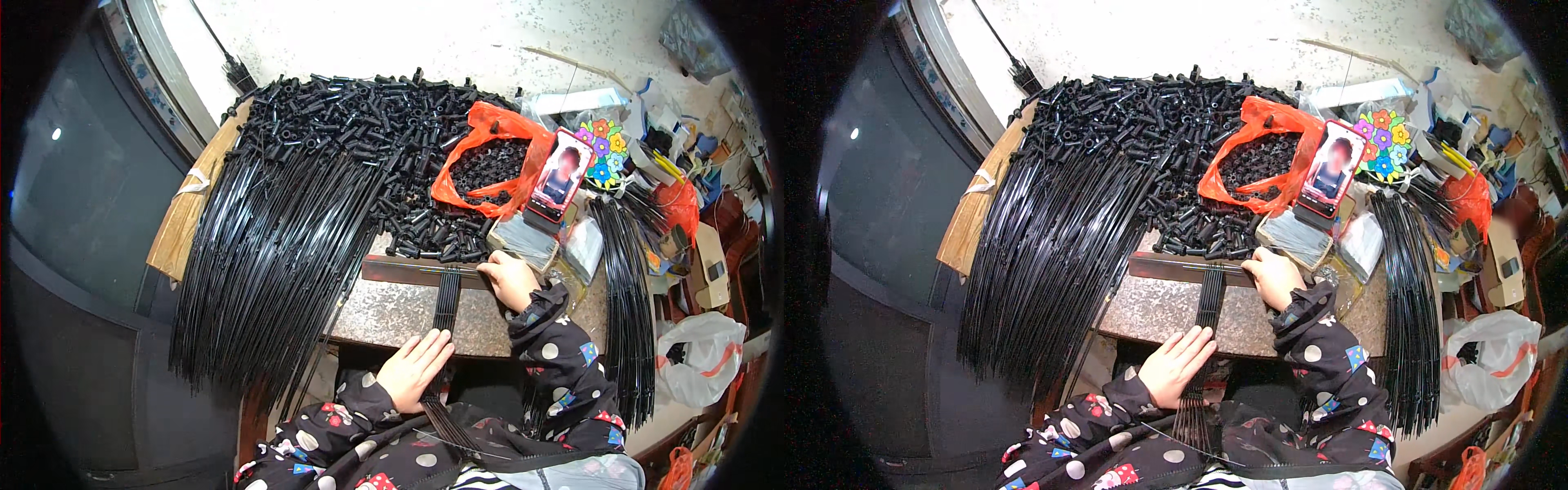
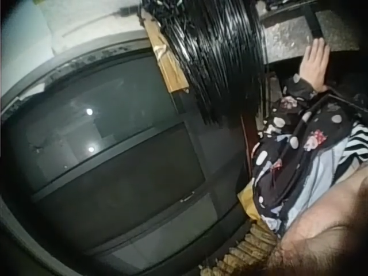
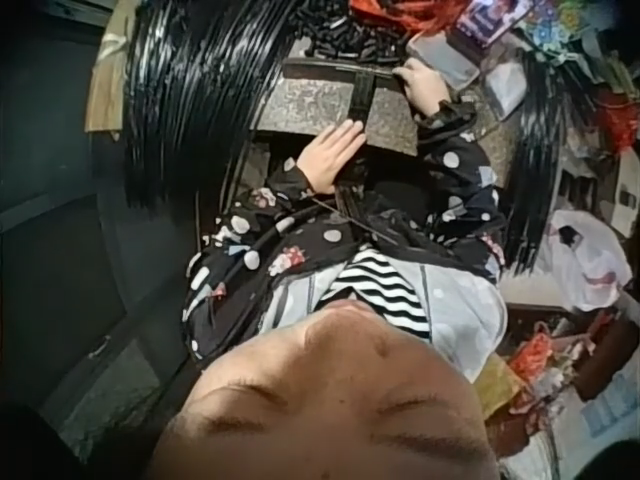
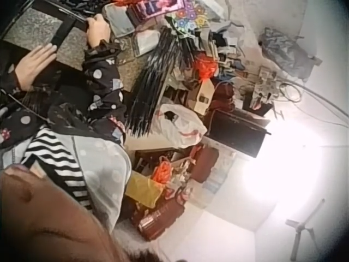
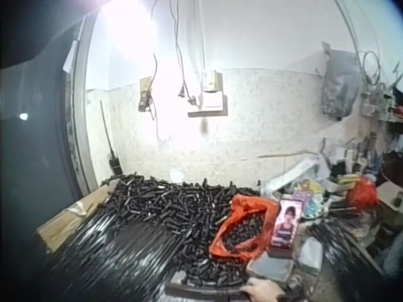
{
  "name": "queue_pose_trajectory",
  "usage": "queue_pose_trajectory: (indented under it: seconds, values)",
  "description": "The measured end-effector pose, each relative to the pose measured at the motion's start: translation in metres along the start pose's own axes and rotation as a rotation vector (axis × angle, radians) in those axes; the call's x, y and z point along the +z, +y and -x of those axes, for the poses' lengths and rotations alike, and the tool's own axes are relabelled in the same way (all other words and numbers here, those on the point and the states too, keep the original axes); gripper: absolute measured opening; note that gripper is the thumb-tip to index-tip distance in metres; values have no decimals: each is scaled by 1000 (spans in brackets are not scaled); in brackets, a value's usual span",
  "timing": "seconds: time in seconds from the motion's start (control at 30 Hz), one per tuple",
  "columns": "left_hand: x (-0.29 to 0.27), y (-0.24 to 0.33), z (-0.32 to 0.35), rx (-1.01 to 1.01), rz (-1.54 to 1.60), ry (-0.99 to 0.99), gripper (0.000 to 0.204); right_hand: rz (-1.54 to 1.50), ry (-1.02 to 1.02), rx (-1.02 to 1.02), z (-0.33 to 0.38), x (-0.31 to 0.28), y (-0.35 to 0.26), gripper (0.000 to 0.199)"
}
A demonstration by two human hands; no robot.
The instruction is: Assembling connectors or caps onto black cables using hand tools at a workbench.
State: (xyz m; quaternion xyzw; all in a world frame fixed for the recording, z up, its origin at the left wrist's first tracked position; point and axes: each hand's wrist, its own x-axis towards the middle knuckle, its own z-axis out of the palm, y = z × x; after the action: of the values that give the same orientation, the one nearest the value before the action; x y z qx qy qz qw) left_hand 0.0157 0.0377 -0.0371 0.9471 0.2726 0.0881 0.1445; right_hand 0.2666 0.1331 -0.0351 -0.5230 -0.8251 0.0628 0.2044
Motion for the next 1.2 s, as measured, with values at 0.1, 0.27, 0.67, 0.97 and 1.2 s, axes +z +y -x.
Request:
queue_pose_trajectory:
  seconds: [0.1,0.27,0.67,0.97,1.2]
  values:
    - [0,-1,0,7,2,2,87,-29,2,-8,-3,3,-4,16]
    - [-1,1,-1,9,65,26,80,-19,-42,-4,-16,2,-4,15]
    - [-1,-1,1,13,54,16,86,105,-112,-72,-27,3,-7,14]
    - [-3,-1,7,21,4,32,88,172,54,-224,-11,0,1,14]
    - [9,-2,7,35,114,153,87,2,22,-176,-18,-16,-31,54]
